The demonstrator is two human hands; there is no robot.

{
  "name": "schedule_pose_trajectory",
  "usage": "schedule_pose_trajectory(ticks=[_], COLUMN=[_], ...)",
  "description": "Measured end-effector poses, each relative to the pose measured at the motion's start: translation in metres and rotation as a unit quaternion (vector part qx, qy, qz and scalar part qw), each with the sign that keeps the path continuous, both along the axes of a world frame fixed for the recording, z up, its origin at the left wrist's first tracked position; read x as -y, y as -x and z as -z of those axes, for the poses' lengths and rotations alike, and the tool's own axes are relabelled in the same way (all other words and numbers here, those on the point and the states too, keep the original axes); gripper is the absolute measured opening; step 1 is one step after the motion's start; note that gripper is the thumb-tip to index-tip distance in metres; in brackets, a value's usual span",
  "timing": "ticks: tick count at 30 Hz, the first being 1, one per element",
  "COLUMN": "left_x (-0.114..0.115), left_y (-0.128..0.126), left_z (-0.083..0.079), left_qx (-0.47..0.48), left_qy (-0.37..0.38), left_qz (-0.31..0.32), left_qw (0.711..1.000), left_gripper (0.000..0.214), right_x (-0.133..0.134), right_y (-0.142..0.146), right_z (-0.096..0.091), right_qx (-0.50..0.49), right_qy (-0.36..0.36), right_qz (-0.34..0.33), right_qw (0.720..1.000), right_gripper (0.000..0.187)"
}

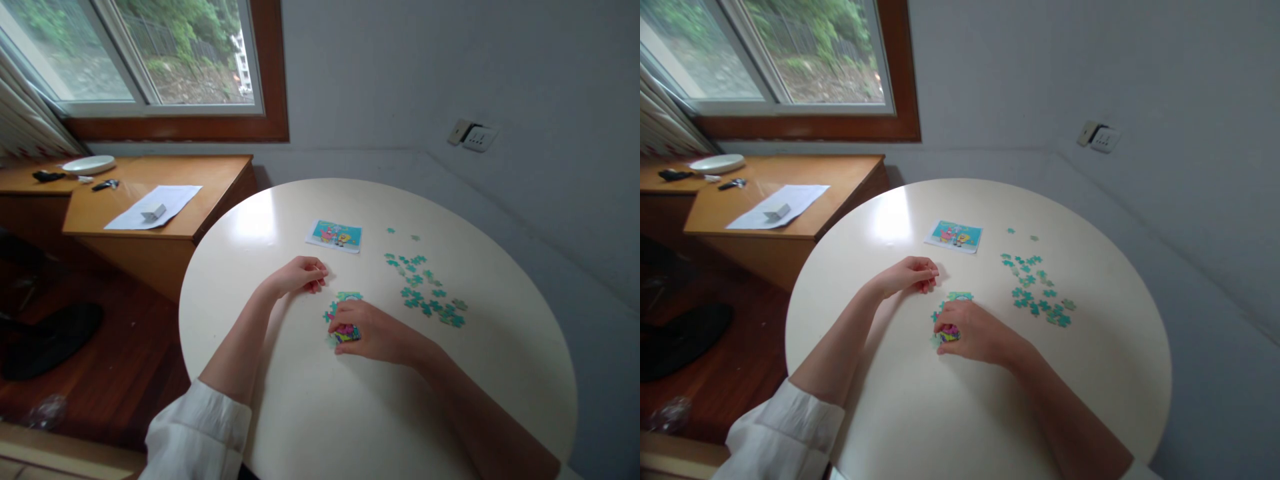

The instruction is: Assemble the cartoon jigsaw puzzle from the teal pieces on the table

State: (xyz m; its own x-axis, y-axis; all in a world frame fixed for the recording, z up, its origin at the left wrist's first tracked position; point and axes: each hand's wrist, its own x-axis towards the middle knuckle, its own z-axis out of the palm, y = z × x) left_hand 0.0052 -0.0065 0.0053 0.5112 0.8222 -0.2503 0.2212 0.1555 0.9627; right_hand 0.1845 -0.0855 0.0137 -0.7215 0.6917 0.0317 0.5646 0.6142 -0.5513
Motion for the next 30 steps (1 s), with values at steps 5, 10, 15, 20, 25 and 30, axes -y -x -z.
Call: schedule_pose_trajectory(ticks=[5, 10, 15, 20, 25, 30], left_x=[0.0, 0.001, 0.001, 0.001, 0.001, 0.002], left_y=[0.0, -0.001, -0.002, -0.001, -0.001, -0.002], left_z=[0.0, -0.001, -0.003, -0.002, -0.002, -0.004], left_qx=[-0.008, -0.008, -0.008, -0.009, -0.009, -0.012], left_qy=[-0.005, -0.003, 0.001, -0.004, 0.0, -0.004], left_qz=[0.002, 0.001, 0.0, -0.001, 0.004, 0.006], left_qw=[1.0, 1.0, 1.0, 1.0, 1.0, 1.0], left_gripper=[0.02, 0.02, 0.02, 0.022, 0.023, 0.022], right_x=[-0.002, -0.004, -0.005, -0.004, -0.003, -0.003], right_y=[-0.002, -0.002, -0.002, -0.002, -0.001, -0.001], right_z=[0.003, 0.009, 0.011, 0.008, 0.007, 0.007], right_qx=[-0.023, -0.055, -0.059, -0.054, -0.051, -0.05], right_qy=[0.009, -0.018, -0.016, 0.0, 0.015, 0.007], right_qz=[0.001, 0.03, 0.028, 0.011, 0.002, 0.005], right_qw=[1.0, 0.998, 0.998, 0.998, 0.999, 0.999], right_gripper=[0.008, 0.006, 0.005, 0.01, 0.009, 0.009])
